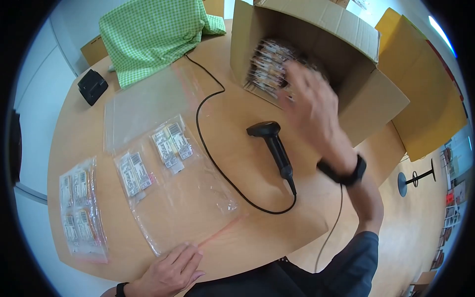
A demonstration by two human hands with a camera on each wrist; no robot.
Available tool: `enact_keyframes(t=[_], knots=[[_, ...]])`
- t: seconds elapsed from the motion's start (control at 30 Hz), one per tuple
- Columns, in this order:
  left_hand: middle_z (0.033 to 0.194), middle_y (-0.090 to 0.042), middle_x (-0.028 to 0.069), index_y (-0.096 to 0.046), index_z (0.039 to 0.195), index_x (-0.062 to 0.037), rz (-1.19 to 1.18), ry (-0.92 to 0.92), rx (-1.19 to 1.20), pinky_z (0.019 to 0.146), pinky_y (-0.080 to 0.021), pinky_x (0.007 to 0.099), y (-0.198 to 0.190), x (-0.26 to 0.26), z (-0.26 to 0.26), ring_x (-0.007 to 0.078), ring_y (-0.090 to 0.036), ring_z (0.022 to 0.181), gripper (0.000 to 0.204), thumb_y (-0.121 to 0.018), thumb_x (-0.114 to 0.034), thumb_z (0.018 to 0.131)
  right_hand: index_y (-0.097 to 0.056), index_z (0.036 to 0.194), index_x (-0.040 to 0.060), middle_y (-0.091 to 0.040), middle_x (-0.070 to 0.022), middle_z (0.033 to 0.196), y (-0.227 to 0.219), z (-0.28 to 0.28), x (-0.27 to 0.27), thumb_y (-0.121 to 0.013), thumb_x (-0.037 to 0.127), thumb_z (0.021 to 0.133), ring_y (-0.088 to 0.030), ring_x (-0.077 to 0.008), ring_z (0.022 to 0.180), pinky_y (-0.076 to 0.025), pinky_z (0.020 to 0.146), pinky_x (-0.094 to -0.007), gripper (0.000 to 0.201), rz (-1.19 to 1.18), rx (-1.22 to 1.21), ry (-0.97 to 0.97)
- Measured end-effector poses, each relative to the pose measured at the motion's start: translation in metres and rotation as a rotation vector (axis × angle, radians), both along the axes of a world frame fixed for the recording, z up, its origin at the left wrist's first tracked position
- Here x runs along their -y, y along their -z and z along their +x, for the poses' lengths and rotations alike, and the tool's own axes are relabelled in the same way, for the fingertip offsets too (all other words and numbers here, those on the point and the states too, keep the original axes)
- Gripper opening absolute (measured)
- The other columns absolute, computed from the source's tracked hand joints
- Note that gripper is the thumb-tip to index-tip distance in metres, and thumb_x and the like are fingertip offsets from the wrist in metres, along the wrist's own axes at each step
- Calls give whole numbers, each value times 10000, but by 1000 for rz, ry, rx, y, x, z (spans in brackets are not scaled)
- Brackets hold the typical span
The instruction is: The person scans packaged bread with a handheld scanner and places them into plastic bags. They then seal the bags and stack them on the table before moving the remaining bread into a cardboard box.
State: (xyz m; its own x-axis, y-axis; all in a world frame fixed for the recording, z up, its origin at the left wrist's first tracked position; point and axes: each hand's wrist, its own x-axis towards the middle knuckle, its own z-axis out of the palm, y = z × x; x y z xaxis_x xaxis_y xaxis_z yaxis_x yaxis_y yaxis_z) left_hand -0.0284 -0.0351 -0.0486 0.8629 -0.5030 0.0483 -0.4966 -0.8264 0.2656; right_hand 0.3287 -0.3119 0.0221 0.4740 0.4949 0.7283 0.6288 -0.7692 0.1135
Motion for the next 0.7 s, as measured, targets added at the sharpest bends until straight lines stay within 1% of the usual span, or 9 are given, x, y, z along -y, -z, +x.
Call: enact_keyframes(t=[0.07,0.13,0.27,0.33,0.47,0.53,0.57,0.6,0.7], knots=[[1486,-525,274,-552,1441,43,-13,55,0,1147,-459,484,-1,-2,1,455,-518,1368,619,-742,-276,946,-576,1435,12,-735,-222,1155,12,71,40,-744,312,933,-700,-429,1083,-563,956,-493,608,-36,-12,291],[1462,-558,252,-583,1423,24,-172,69,-59,1134,-463,459,-14,0,13,423,-531,1366,576,-732,-289,963,-584,1433,-16,-757,-260,1098,13,111,58,-640,508,988,-722,-448,1087,-559,977,-524,689,-30,-358,576],[1312,-654,204,-682,1264,32,-407,39,-122,985,-577,432,-39,6,55,353,-682,1175,429,-801,-212,933,-631,1392,-13,-759,-291,1055,30,143,84,-576,606,994,-729,-457,1078,-561,979,-554,737,139,-667,399],[1253,-678,175,-687,1262,18,-625,-9,-83,886,-606,400,-34,8,70,331,-713,1063,380,-802,-124,929,-694,1312,10,-764,-266,1036,38,122,81,-589,529,1017,-742,-424,1036,-587,916,-528,605,98,-392,473],[1274,-682,183,-673,1299,37,-716,4,-71,915,-612,386,-23,12,102,319,-720,1107,379,-768,-129,972,-708,1267,20,-765,-238,1001,24,86,77,-591,420,1042,-749,-407,976,-600,825,-489,474,-115,-363,538],[1402,-625,172,-562,1456,14,-1003,-176,-568,1046,-568,410,-26,17,116,301,-663,1256,497,-682,-263,1061,-731,1215,65,-765,-198,955,15,63,75,-669,222,1016,-757,-350,902,-589,771,-437,261,-224,-85,597],[1402,-625,172,-562,1456,14,-1007,-190,-555,1046,-568,410,-23,19,123,301,-663,1256,497,-682,-263,1061,-729,1240,60,-772,-177,988,9,44,67,-688,159,989,-758,-338,900,-592,764,-420,273,-154,123,416],[1460,-579,163,-479,1522,-10,-1262,-181,-660,1111,-518,432,-16,23,130,296,-605,1332,562,-621,-336,1087,-727,1264,54,-779,-157,1021,3,19,53,-707,95,962,-758,-326,897,-595,758,-403,305,-82,327,231],[1547,-499,160,-350,1605,-49,-1742,-231,-913,1195,-439,462,-22,33,152,298,-515,1432,660,-524,-453,1114,-716,1269,-23,-781,-152,1100,-6,-66,6,-742,52,935,-767,-308,954,-602,798,-395,343,-219,408,-68]])
